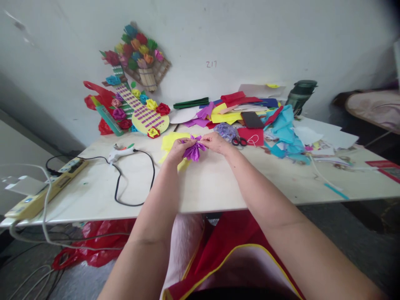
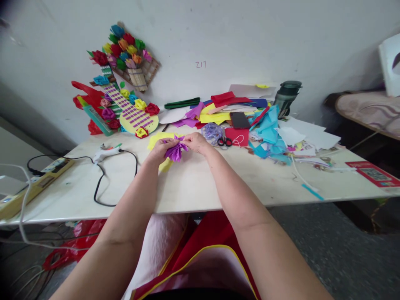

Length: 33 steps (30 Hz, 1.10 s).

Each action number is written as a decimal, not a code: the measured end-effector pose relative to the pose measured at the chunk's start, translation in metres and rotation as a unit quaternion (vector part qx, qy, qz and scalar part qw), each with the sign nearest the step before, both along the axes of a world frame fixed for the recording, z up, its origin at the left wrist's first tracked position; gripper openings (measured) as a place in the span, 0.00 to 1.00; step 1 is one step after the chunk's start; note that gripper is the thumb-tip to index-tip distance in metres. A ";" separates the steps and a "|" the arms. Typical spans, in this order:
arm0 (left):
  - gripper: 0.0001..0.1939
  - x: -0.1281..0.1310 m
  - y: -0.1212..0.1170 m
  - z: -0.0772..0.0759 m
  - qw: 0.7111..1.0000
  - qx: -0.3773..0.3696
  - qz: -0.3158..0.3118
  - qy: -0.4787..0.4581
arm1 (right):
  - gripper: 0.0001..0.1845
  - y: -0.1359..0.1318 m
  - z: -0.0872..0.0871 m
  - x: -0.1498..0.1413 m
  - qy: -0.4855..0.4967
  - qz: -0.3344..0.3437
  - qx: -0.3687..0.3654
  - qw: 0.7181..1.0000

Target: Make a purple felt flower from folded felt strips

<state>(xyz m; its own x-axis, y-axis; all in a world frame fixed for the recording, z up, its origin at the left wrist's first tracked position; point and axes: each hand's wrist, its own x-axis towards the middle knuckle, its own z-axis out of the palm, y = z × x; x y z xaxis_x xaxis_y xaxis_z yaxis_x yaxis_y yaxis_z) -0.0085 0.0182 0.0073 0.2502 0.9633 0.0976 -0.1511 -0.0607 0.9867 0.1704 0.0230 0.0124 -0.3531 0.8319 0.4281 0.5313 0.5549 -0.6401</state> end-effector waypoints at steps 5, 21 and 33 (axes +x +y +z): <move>0.15 -0.001 -0.001 0.001 0.999 -0.031 -0.005 0.002 | 0.13 -0.002 0.001 -0.003 -0.078 -0.058 0.043 0.994; 0.02 -0.003 0.003 0.001 0.983 -0.157 -0.039 -0.083 | 0.14 -0.013 0.007 -0.009 -0.181 -0.072 0.130 0.972; 0.10 -0.001 -0.002 0.008 0.986 -0.115 -0.036 -0.116 | 0.14 -0.003 0.000 -0.004 -0.132 -0.084 0.129 0.979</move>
<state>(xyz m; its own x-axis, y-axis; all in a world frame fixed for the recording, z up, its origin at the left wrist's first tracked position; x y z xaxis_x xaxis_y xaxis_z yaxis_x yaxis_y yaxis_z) -0.0099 0.0161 0.0154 0.3150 0.9473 -0.0582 -0.3707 0.1792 0.9113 0.1659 0.0204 0.0122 -0.3478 0.7634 0.5443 0.7569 0.5712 -0.3175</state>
